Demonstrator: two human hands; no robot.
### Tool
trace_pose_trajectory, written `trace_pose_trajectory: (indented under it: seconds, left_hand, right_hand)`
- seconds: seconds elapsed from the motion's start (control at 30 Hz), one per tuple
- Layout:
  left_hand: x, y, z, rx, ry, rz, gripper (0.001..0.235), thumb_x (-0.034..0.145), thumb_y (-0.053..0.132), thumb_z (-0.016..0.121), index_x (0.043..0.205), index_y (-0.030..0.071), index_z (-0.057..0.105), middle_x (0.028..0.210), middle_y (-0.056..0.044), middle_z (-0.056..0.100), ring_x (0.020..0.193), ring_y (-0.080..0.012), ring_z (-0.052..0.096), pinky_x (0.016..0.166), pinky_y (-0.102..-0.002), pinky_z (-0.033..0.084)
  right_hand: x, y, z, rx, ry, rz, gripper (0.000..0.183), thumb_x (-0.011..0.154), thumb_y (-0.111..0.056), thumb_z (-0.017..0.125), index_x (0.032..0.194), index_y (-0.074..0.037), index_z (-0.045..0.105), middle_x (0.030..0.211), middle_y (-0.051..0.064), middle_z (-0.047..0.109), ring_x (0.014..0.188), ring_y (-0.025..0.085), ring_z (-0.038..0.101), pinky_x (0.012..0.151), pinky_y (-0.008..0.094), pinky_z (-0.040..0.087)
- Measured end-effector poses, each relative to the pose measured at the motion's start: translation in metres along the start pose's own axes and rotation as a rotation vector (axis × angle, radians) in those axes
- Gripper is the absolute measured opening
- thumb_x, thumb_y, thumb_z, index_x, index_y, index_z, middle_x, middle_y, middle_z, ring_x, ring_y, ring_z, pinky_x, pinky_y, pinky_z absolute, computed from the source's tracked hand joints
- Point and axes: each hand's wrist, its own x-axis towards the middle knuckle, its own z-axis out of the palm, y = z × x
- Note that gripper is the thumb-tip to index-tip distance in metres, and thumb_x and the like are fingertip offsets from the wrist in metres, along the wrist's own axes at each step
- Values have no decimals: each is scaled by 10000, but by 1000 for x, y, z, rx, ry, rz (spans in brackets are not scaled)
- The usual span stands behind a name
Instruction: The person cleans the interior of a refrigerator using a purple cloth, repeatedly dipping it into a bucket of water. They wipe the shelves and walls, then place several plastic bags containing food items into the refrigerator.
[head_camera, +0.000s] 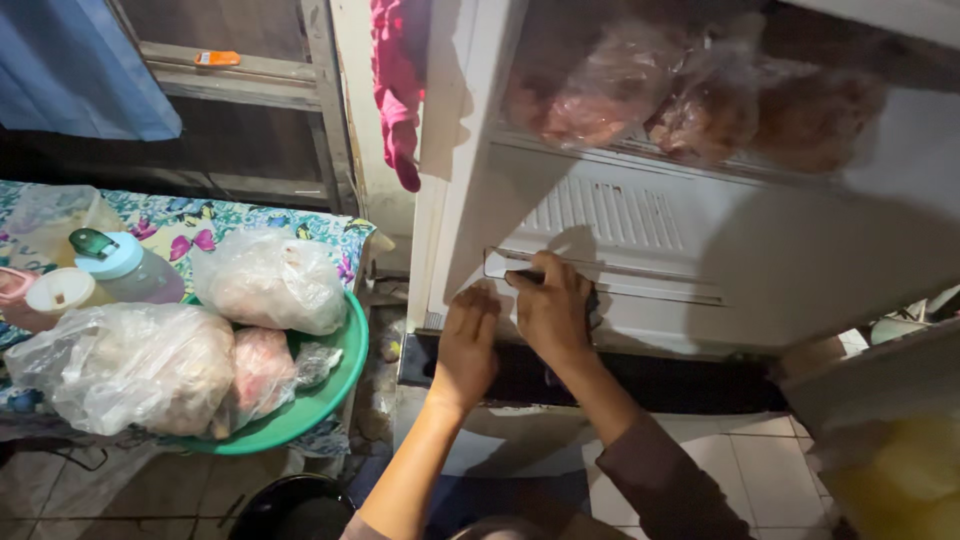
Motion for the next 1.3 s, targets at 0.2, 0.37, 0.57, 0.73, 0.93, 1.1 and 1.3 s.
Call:
trace_pose_trajectory:
  seconds: [0.2, 0.37, 0.57, 0.73, 0.93, 1.1, 1.3]
  left_hand:
    - [4, 2, 0, 10, 28, 33, 599, 599, -90, 605, 1198, -100, 595, 1273, -284, 572, 1274, -476, 510, 1136, -533, 398]
    - [3, 1, 2, 51, 8, 21, 594, 635, -79, 598, 1229, -102, 589, 1313, -285, 576, 1300, -460, 511, 1159, -524, 394]
    - [3, 0, 0, 41, 20, 19, 585, 661, -73, 596, 1246, -96, 591, 1347, -283, 575, 1337, -448, 508, 1187, -508, 394]
    - [2, 0, 0, 31, 19, 36, 607, 618, -53, 600, 1222, -113, 585, 1312, -307, 568, 1311, -483, 501, 1166, -545, 385]
    - [3, 3, 10, 47, 29, -16, 529, 682, -44, 614, 1210, -80, 603, 1267, -274, 579, 1259, -492, 515, 1092, -549, 427]
    - [3, 4, 7, 96, 22, -11, 518, 660, -32, 588, 1176, -68, 616, 1282, -265, 601, 1242, -472, 535, 1081, -540, 437]
    - [6, 4, 1, 153, -6, 4, 494, 650, -57, 570, 1139, -66, 635, 1268, -252, 630, 1252, -443, 560, 1108, -517, 451]
  right_hand:
    - [26, -3, 3, 293, 275, -110, 183, 757, -59, 770, 919, -20, 692, 911, 160, 692, 840, 373, 682, 745, 455, 561]
    - [28, -4, 16, 131, 185, -83, 95, 747, -8, 728, 797, -26, 649, 820, 186, 648, 805, 422, 646, 717, 515, 515]
    - [22, 9, 9, 58, 218, -136, 97, 818, -21, 704, 887, 16, 646, 872, 217, 639, 819, 443, 627, 746, 526, 507]
    - [8, 3, -3, 144, 174, -100, 142, 792, -36, 734, 933, -29, 730, 908, 171, 718, 843, 387, 685, 775, 482, 543]
    - [20, -14, 16, 252, 187, -63, 172, 740, -21, 748, 911, -42, 733, 957, 169, 729, 920, 372, 695, 826, 451, 556]
    - [18, -6, 16, 149, 202, -217, 110, 753, 28, 652, 843, -29, 679, 900, 174, 673, 902, 382, 650, 794, 471, 522]
    - [10, 39, -10, 94, 153, -193, 68, 721, 21, 652, 747, -37, 628, 779, 161, 603, 807, 375, 621, 767, 476, 508]
